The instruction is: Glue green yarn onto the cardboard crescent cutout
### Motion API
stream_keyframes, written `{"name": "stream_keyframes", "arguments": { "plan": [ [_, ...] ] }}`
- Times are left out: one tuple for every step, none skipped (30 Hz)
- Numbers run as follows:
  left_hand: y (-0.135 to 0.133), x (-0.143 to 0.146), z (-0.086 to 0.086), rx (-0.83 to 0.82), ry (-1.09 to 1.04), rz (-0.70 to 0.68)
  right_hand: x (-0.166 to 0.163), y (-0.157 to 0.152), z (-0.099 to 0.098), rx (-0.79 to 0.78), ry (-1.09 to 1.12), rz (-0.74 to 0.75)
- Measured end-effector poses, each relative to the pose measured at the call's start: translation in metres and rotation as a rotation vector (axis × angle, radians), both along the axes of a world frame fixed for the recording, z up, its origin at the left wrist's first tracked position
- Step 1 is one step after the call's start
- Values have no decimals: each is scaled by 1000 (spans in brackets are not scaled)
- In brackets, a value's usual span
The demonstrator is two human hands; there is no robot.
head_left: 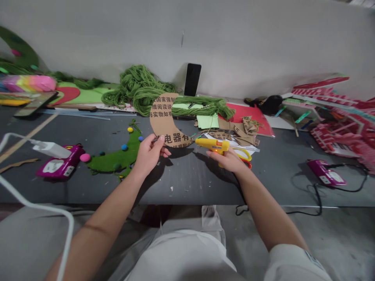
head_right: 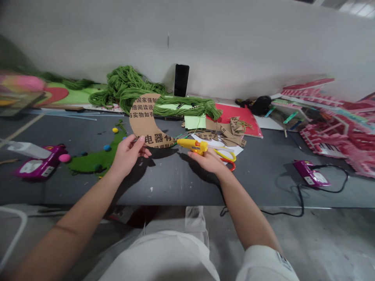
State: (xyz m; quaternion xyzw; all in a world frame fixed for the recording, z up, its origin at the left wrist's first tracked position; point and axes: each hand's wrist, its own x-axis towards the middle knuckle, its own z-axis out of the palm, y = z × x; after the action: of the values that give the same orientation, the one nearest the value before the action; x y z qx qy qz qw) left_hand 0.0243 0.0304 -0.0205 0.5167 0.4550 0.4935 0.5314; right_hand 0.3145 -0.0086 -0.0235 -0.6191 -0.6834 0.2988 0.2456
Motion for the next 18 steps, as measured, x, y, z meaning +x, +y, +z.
{"name": "stream_keyframes", "arguments": {
  "plan": [
    [0,0,0,-2,2,0,0,0,0,-11,-4,1],
    [0,0,0,-5,3,2,0,0,0,-20,-8,3],
    [1,0,-1,-6,5,3,0,0,0,-26,-12,8],
    [1,0,-1,-5,6,3,0,0,0,-27,-13,13],
    [1,0,-1,-3,6,4,0,0,0,-23,-12,15],
    [1,0,-1,-1,6,5,0,0,0,-20,-7,16],
    [1,0,-1,1,6,6,0,0,0,-19,0,14],
    [2,0,-2,3,5,6,0,0,0,-23,6,12],
    [2,0,-2,5,4,6,0,0,0,-30,11,6],
    [2,0,-2,6,3,6,-1,-1,1,-37,14,1],
    [1,0,-2,8,2,7,-1,-1,1,-41,17,-2],
    [1,0,-2,10,1,8,-1,-1,1,-41,18,-1],
    [1,0,-2,12,1,9,-1,-1,2,-37,18,1],
    [1,-1,-2,12,2,9,-2,-1,2,-33,14,4],
    [1,-1,-2,11,3,8,-2,-1,3,-30,9,8],
    [1,-1,-2,11,3,7,-2,-1,3,-30,3,12],
    [1,-1,-2,10,2,4,-1,-1,4,-31,-3,14],
    [1,-1,-2,9,1,2,-1,-1,4,-31,-6,15]
  ]
}}
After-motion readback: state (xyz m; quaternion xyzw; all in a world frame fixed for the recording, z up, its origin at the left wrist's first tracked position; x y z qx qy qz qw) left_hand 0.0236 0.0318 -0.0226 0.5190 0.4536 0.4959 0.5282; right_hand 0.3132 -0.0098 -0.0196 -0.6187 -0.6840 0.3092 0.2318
